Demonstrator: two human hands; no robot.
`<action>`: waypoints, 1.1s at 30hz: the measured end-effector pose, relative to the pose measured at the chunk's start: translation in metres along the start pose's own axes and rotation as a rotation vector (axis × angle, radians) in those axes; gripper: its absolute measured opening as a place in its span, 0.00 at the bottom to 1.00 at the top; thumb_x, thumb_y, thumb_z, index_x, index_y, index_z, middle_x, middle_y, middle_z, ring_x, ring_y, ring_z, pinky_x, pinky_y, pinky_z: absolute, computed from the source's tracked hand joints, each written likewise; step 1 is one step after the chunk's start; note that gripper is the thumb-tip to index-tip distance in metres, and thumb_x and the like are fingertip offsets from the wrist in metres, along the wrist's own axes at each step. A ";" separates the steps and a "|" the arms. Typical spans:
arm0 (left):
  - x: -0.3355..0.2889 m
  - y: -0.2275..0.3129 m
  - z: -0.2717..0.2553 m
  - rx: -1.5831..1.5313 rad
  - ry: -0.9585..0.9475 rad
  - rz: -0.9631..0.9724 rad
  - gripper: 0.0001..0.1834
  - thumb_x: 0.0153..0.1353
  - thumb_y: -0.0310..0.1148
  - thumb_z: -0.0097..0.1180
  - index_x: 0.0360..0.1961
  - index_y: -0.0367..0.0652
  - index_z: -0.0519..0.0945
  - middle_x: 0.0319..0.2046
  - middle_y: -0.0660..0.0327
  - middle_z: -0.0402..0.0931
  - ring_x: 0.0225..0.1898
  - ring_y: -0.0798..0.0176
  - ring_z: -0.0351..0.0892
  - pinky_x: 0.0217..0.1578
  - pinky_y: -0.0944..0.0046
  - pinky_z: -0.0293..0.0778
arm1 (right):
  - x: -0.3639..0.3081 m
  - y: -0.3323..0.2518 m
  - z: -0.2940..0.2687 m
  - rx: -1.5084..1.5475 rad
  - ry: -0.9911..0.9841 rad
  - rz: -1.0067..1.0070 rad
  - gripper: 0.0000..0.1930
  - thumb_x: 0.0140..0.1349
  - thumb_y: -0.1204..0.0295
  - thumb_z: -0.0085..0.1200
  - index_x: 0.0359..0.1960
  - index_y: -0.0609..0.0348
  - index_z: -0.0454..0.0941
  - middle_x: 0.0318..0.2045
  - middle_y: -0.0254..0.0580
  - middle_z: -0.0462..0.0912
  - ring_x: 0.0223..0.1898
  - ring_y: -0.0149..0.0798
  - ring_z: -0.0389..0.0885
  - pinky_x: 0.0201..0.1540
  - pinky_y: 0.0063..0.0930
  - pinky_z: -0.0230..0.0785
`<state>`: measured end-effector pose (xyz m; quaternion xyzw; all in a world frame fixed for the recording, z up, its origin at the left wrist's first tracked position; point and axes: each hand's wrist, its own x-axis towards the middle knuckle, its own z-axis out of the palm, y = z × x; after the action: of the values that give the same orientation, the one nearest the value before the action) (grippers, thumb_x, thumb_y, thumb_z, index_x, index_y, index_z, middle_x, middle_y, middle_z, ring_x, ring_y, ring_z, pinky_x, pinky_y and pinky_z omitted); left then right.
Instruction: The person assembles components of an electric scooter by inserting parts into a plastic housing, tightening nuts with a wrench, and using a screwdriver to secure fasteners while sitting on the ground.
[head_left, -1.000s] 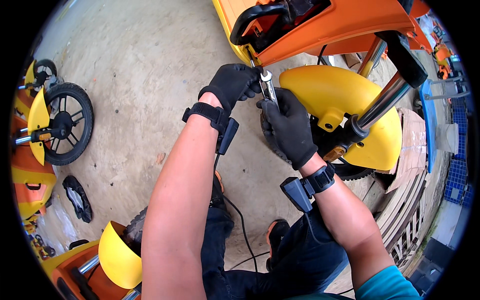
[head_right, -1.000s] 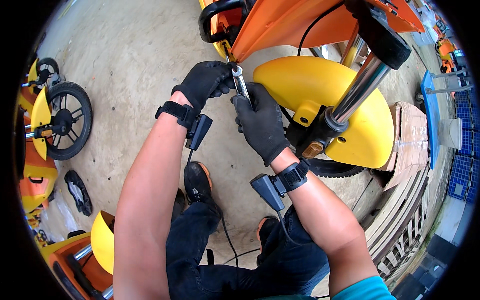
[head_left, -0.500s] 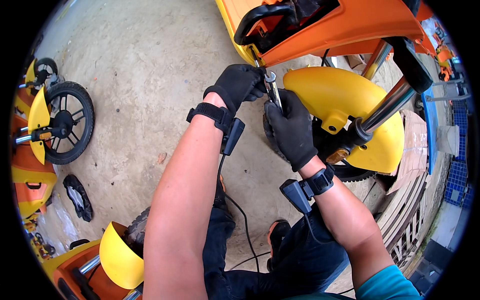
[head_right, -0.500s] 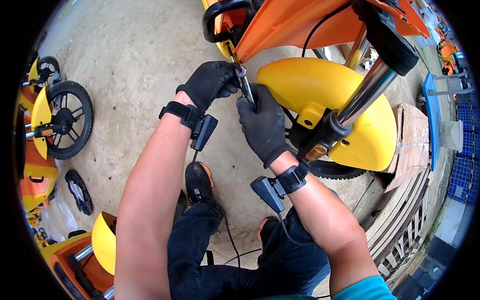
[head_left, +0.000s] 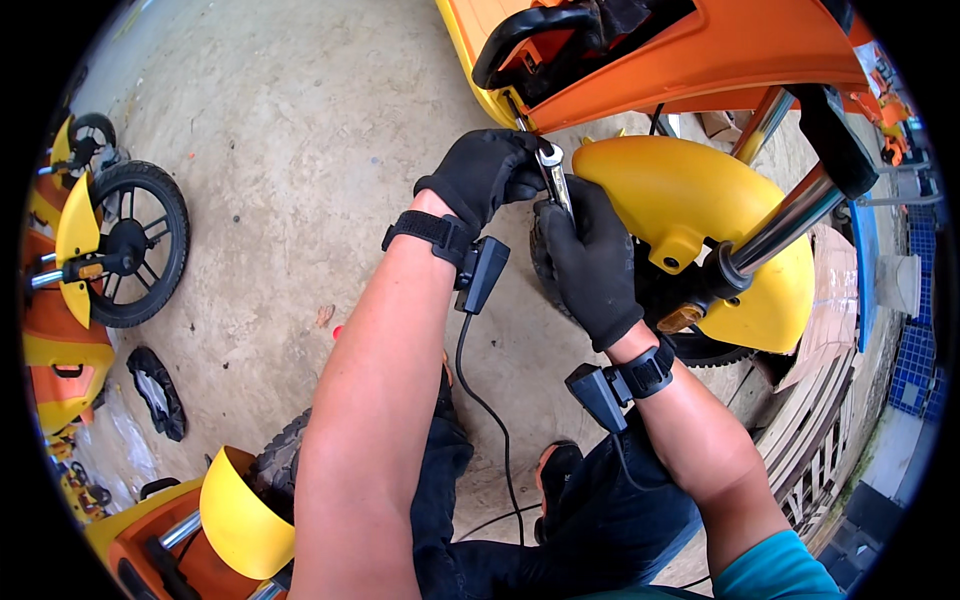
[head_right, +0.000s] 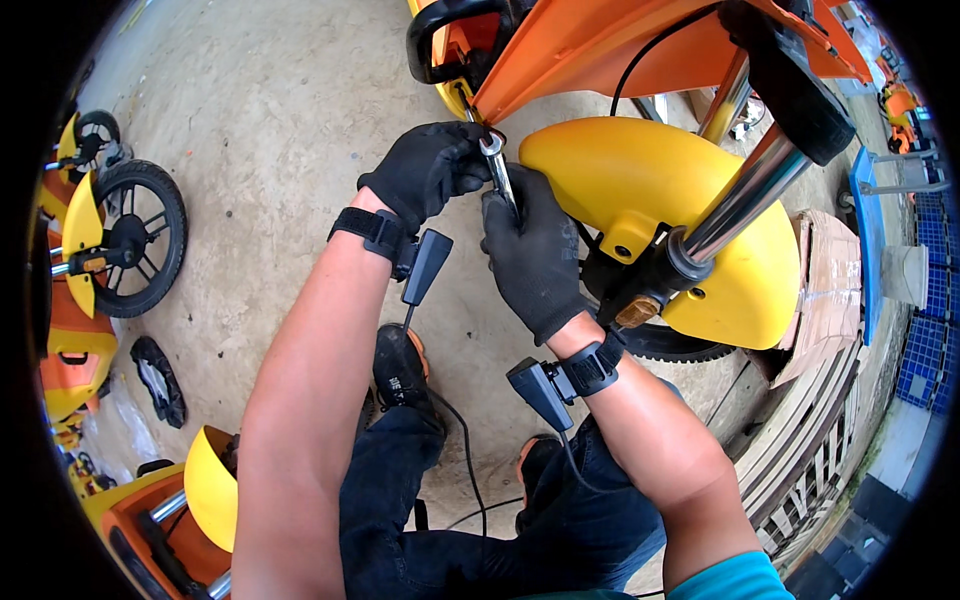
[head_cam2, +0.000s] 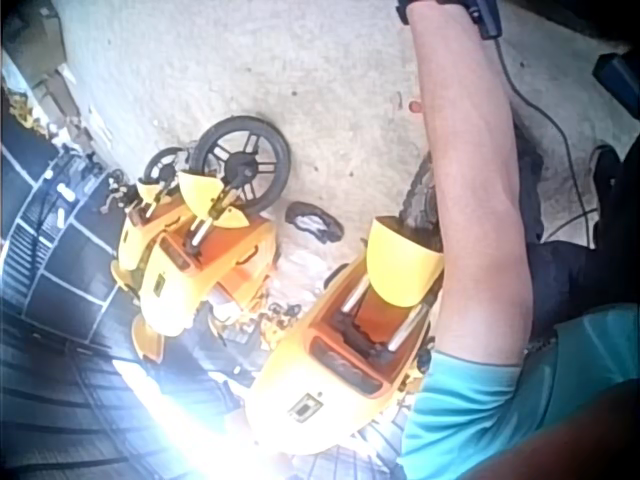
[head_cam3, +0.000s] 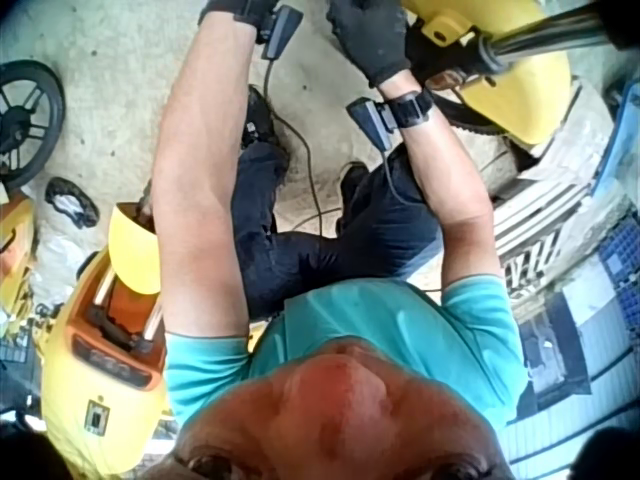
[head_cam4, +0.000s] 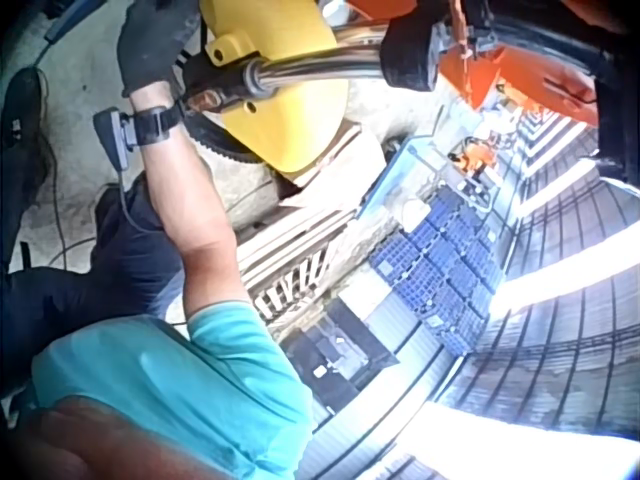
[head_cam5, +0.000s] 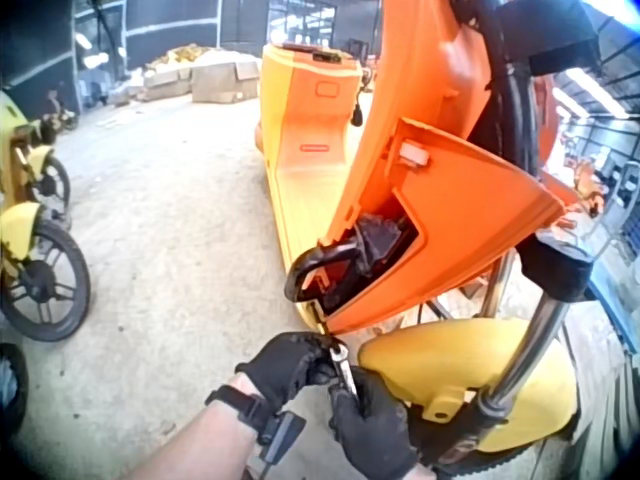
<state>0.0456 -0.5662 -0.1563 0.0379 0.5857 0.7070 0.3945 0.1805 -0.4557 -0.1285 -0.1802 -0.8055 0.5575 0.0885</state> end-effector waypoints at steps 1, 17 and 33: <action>0.000 0.000 0.000 -0.008 0.005 -0.003 0.13 0.70 0.34 0.51 0.46 0.39 0.84 0.35 0.63 0.82 0.33 0.72 0.81 0.37 0.73 0.78 | 0.000 0.001 0.000 -0.037 0.010 -0.038 0.15 0.66 0.70 0.53 0.52 0.64 0.74 0.29 0.50 0.81 0.27 0.40 0.82 0.34 0.34 0.73; -0.001 0.013 0.006 0.150 0.051 -0.106 0.12 0.65 0.39 0.62 0.41 0.41 0.84 0.31 0.65 0.83 0.27 0.74 0.80 0.34 0.72 0.79 | -0.001 0.005 0.003 -0.113 0.072 -0.086 0.13 0.66 0.69 0.56 0.48 0.62 0.75 0.29 0.48 0.82 0.26 0.39 0.81 0.33 0.34 0.73; 0.006 0.010 0.005 0.061 0.006 -0.106 0.14 0.66 0.38 0.62 0.44 0.38 0.82 0.33 0.60 0.84 0.28 0.71 0.81 0.35 0.69 0.81 | -0.033 0.008 -0.045 0.463 -0.270 0.410 0.11 0.73 0.69 0.46 0.49 0.64 0.73 0.36 0.37 0.81 0.34 0.26 0.77 0.39 0.21 0.72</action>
<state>0.0394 -0.5583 -0.1487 0.0165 0.6093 0.6672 0.4282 0.2275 -0.4274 -0.1175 -0.2382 -0.6090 0.7506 -0.0945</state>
